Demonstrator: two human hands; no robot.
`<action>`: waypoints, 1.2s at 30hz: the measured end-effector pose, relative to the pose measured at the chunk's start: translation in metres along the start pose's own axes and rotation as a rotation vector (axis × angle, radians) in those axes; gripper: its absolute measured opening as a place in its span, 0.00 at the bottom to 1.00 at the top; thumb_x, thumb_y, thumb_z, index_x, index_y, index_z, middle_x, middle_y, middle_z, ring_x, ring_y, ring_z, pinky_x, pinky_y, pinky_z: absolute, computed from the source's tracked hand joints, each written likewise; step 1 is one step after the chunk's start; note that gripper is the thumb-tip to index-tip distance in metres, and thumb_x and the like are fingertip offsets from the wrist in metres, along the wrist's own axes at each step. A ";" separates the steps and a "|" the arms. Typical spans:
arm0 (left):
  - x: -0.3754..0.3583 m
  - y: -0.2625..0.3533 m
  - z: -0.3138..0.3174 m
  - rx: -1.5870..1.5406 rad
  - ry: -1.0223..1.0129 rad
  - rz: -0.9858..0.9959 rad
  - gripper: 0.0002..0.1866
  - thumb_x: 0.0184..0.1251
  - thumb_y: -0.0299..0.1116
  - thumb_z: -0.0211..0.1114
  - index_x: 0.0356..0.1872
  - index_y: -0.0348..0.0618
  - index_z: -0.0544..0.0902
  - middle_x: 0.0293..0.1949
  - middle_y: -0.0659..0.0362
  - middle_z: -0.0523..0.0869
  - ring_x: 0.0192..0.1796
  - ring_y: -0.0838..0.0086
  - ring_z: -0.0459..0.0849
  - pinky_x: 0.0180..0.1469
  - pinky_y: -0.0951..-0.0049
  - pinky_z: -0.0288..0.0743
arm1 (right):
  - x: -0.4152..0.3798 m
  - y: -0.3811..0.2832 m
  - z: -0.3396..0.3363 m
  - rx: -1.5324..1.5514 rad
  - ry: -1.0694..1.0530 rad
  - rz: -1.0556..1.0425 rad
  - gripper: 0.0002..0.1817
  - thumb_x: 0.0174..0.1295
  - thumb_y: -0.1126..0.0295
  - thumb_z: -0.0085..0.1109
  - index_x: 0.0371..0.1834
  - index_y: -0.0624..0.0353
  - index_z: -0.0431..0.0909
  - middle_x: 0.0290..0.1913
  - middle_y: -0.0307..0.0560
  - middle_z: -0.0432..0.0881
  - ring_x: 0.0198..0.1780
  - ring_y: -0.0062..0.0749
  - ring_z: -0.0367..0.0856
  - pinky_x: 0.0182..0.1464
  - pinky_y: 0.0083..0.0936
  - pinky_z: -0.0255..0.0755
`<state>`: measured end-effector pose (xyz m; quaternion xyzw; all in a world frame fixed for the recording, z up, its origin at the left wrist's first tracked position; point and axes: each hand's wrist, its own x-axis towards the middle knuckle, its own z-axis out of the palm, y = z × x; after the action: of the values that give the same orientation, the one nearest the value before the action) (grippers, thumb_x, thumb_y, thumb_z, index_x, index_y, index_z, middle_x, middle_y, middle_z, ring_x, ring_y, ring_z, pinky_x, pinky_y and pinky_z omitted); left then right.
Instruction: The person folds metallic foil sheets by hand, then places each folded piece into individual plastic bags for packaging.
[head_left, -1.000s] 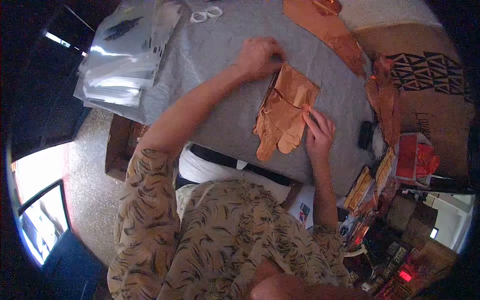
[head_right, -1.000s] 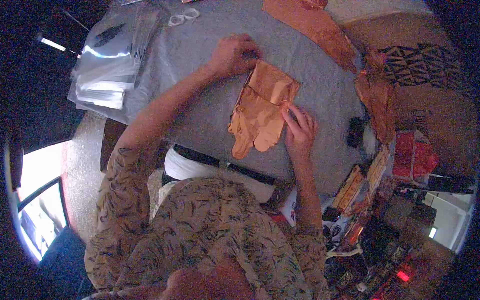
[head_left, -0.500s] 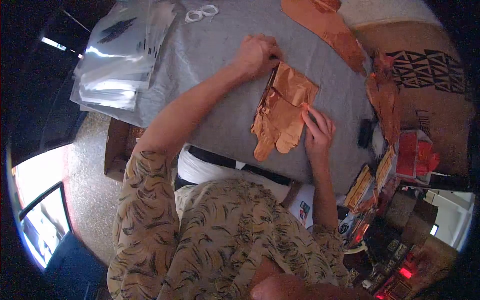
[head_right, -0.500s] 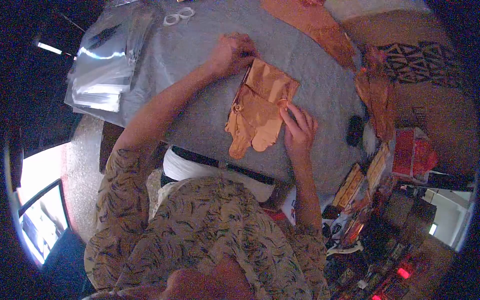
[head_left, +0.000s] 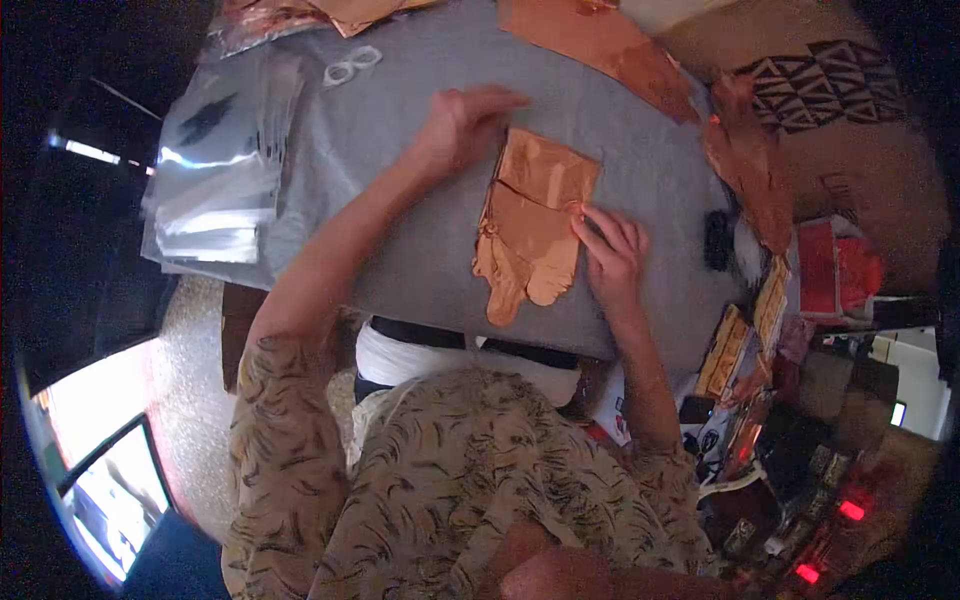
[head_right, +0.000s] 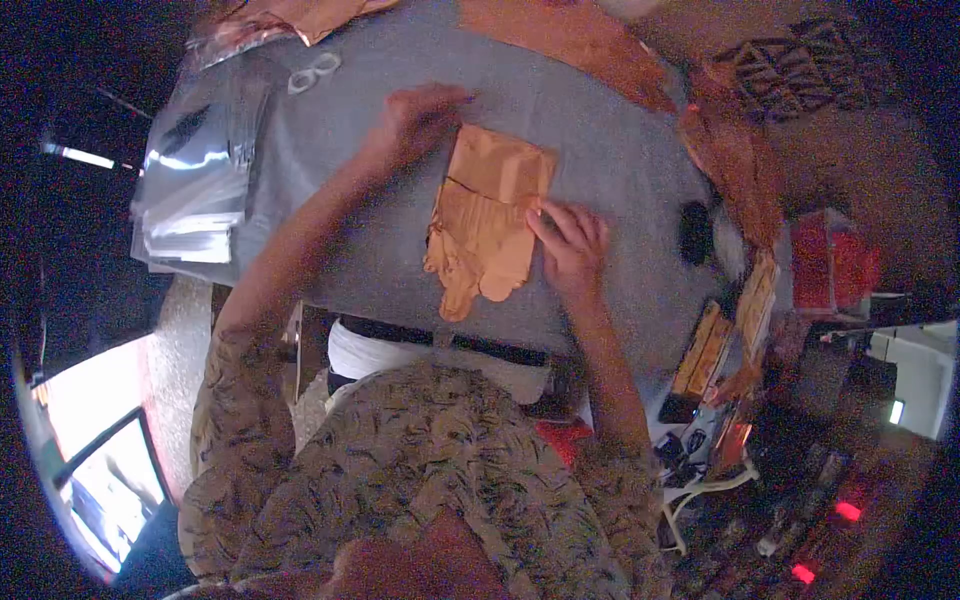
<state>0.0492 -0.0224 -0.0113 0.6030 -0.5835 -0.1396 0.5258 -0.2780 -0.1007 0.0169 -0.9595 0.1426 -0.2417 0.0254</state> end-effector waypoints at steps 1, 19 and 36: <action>-0.004 0.015 0.000 0.000 -0.012 0.008 0.17 0.71 0.37 0.64 0.59 0.54 0.88 0.66 0.59 0.84 0.70 0.66 0.79 0.73 0.41 0.61 | -0.001 0.000 -0.001 0.001 -0.002 -0.006 0.23 0.59 0.80 0.61 0.58 0.49 0.88 0.63 0.37 0.84 0.62 0.40 0.79 0.66 0.41 0.65; -0.031 0.056 -0.039 0.509 -0.502 0.383 0.27 0.78 0.46 0.58 0.73 0.51 0.75 0.77 0.60 0.72 0.76 0.71 0.72 0.79 0.48 0.55 | -0.005 0.001 0.001 -0.031 0.000 0.071 0.20 0.58 0.75 0.65 0.54 0.49 0.88 0.62 0.36 0.84 0.60 0.36 0.80 0.66 0.44 0.64; -0.047 0.080 -0.011 0.392 -0.520 0.544 0.25 0.51 0.32 0.75 0.54 0.43 0.87 0.54 0.56 0.88 0.58 0.58 0.86 0.60 0.59 0.80 | -0.023 0.005 0.004 0.013 -0.006 0.169 0.16 0.59 0.74 0.65 0.51 0.45 0.85 0.64 0.29 0.83 0.66 0.38 0.75 0.71 0.54 0.58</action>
<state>-0.0001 0.0409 0.0359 0.4602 -0.8501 -0.0296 0.2544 -0.2966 -0.0995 0.0024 -0.9446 0.2214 -0.2365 0.0525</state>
